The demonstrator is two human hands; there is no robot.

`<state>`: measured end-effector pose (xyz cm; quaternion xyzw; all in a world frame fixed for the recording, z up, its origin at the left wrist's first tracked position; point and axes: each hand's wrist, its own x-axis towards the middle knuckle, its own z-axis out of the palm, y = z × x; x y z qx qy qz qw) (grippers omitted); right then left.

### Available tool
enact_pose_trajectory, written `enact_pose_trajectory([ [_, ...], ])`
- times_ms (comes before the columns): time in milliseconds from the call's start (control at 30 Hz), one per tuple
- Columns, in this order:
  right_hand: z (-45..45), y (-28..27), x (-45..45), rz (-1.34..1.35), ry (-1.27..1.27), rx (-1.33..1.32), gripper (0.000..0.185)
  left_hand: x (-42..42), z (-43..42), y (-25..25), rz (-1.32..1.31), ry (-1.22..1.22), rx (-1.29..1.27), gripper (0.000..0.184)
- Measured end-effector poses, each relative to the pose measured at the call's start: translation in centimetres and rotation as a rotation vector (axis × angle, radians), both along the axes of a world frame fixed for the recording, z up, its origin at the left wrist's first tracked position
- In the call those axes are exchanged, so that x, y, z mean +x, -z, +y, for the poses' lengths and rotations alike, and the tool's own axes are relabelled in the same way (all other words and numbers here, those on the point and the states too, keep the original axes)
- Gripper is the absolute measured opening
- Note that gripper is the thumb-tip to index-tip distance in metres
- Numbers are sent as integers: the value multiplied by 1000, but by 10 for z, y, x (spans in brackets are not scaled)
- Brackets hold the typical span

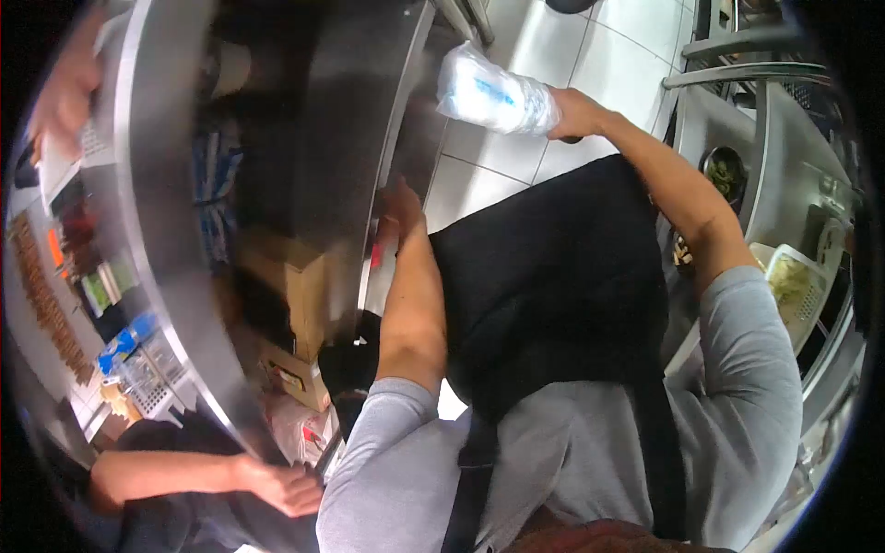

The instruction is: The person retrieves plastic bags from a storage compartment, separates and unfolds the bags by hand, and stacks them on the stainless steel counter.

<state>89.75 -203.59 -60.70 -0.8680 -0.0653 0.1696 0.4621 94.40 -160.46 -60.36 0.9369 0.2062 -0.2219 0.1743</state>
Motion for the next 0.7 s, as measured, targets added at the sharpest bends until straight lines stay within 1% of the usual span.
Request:
enact_pose_trajectory([
  [33,3,10,7,13,-23,-18,86,11,15,36,-27,-100,-128,62],
  [100,7,28,22,26,-84,-61,85,35,59,128,-290,1,-95,62],
  [133,10,36,31,1,-110,-71,84,45,57,136,-372,-13,-99,65],
  [167,16,44,39,-24,-136,-78,83,52,57,143,-434,-31,-107,67],
  [267,24,62,61,-68,-194,-73,81,63,41,137,-584,-122,-150,74],
  [333,31,64,72,-78,-205,-54,79,76,40,154,-635,-132,-94,79],
  [367,36,62,75,-89,-197,-38,78,90,39,170,-604,-86,78,77],
  [400,38,64,79,-105,-185,-17,77,102,33,174,-571,-46,251,74],
  [433,39,72,83,-144,-189,-1,77,107,27,180,-597,-76,272,73],
  [467,56,70,89,-168,-205,-8,76,111,31,187,-611,-119,263,73],
  [600,76,67,97,-272,-220,11,73,120,17,174,-734,-228,127,71],
  [633,82,66,97,-273,-194,13,73,122,15,170,-758,-247,93,71],
  [700,86,59,101,-197,-220,-19,73,119,12,162,-807,-275,14,70],
])
